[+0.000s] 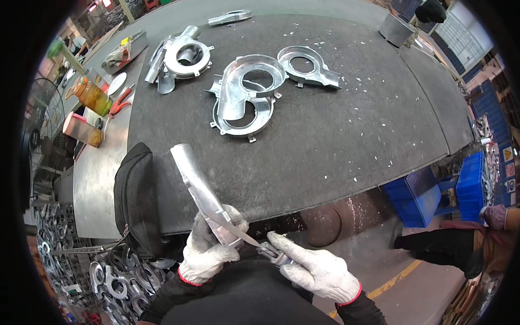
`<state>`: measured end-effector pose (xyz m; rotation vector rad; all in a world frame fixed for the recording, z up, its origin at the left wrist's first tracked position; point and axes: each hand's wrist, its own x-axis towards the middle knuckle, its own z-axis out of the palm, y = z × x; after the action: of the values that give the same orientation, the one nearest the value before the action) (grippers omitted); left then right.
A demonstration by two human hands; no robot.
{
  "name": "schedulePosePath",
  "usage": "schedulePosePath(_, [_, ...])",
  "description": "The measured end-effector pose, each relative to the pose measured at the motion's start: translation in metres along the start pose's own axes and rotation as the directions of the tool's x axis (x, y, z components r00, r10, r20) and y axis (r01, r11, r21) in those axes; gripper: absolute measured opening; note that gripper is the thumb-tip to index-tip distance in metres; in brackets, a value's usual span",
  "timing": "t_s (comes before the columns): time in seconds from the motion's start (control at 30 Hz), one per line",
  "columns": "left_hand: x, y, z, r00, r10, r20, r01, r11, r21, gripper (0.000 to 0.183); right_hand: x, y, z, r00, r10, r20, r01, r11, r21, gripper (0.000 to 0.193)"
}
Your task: The person deburrs metal pump housings using a pneumatic file, smoothing the outer edges and inner rims of each component while turning it by hand before picking up another piece.
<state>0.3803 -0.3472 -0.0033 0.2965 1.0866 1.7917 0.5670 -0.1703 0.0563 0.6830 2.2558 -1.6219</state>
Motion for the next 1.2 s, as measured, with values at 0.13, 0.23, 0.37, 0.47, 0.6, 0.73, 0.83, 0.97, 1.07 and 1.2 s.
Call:
schedulePosePath(0.13, [0.001,-0.002,-0.001,0.999,0.044,0.008,-0.044,0.999,-0.003,0.08,-0.003,-0.001,0.003,1.0,0.027,0.005,-0.026,0.99,-0.141,0.064])
schedulePosePath(0.23, [0.003,0.0,-0.003,0.999,0.031,0.012,-0.031,1.0,-0.003,0.08,-0.003,0.0,0.0,0.999,-0.047,-0.024,0.045,0.993,-0.11,0.065])
schedulePosePath(0.37, [0.004,0.0,-0.007,0.989,0.126,0.073,-0.127,0.992,0.001,0.06,-0.007,-0.006,-0.003,0.99,-0.116,-0.08,0.088,0.953,-0.291,0.067])
schedulePosePath(0.47, [0.004,0.034,-0.006,0.986,-0.14,-0.096,0.154,0.974,0.168,0.047,-0.009,-0.01,-0.014,0.99,-0.129,-0.064,0.1,0.935,-0.339,0.069])
schedulePosePath(0.6, [-0.004,0.08,0.006,0.997,-0.043,0.056,0.027,0.966,0.255,0.052,-0.015,-0.019,-0.022,0.973,-0.173,-0.151,0.147,0.975,-0.169,0.073])
schedulePosePath(0.73, [-0.009,0.086,-0.02,0.972,-0.229,0.06,0.181,0.882,0.435,0.048,-0.012,-0.019,-0.022,0.983,-0.132,-0.126,0.109,0.978,-0.179,0.07])
schedulePosePath(0.83, [-0.01,0.098,-0.018,0.938,-0.342,0.06,0.309,0.9,0.308,0.04,-0.002,-0.036,-0.024,0.993,-0.116,-0.024,0.103,0.947,-0.303,0.067])
schedulePosePath(0.97, [-0.013,0.098,-0.022,0.93,-0.367,0.025,0.348,0.901,0.26,0.036,0.004,-0.049,-0.029,0.975,-0.203,0.088,0.22,0.842,-0.493,0.067])
schedulePosePath(1.07, [-0.016,0.093,-0.024,0.936,-0.352,-0.002,0.337,0.893,0.3,0.035,0.015,-0.079,-0.035,0.982,0.044,0.184,0.083,0.773,-0.629,0.066])
schedulePosePath(1.2, [-0.013,0.097,-0.024,0.935,-0.355,0.019,0.339,0.906,0.253,0.033,0.017,-0.069,-0.036,0.981,-0.131,0.143,0.19,0.79,-0.583,0.064])
